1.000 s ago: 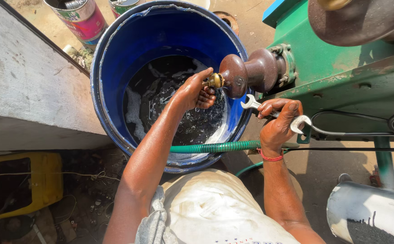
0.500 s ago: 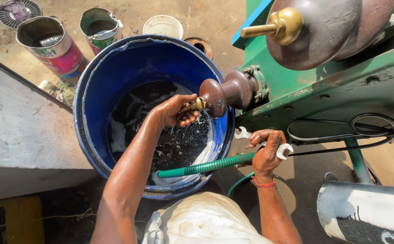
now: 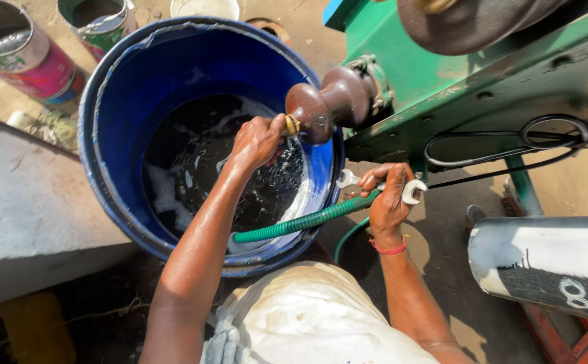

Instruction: The person fills a blue bucket with water from a tap attached to a green machine. They then use two wrenches to loosen and remove a brass valve from the tap. After removing the valve, they pick up a bottle of sealant and inspect the machine.

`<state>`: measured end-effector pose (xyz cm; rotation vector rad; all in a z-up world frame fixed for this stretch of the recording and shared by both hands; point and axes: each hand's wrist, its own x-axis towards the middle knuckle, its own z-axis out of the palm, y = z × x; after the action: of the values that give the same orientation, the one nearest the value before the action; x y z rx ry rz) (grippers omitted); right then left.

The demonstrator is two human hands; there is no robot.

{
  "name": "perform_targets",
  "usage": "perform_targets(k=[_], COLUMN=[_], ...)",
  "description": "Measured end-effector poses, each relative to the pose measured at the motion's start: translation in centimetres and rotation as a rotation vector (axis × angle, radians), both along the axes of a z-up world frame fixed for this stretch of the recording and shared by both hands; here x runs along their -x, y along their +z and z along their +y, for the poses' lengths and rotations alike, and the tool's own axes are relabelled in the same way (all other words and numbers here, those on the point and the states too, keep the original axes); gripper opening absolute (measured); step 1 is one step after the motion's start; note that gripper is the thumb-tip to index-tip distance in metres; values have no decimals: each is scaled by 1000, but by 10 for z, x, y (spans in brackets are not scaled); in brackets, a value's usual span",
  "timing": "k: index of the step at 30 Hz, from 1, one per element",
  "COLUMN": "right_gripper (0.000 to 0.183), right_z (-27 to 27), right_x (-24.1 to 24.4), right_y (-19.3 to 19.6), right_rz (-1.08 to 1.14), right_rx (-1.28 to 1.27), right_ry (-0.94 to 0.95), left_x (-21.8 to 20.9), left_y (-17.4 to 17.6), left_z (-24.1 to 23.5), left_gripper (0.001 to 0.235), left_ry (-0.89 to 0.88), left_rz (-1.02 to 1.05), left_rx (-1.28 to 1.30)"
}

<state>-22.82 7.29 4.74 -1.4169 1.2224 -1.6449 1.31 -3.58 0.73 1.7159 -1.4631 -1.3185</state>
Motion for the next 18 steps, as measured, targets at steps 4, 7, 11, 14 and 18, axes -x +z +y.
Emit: perform_targets(k=[4,7,11,14,18], right_gripper=[54,58,62,66,65], right_z=[-34,-78,-138,-177,-221], right_x=[-11,-18,-47,-87,-122], right_y=[4,3,8,9,1], right_rz=[-133,-185,-161,-19,159], right_rx=[-88,-107,-85,-107,-284], right_ry=[182,198,362,531,819], left_x=[-4,-8,-6,-1,7], left_y=[-15,-22,-26,-28,-27], left_z=[13,32,47,52,49], left_gripper=[56,41,25,19,17], left_ry=[183,314,355,338,306], left_rz=[53,-13,-52,-186,-254], left_rx=[108,329,476,712,605])
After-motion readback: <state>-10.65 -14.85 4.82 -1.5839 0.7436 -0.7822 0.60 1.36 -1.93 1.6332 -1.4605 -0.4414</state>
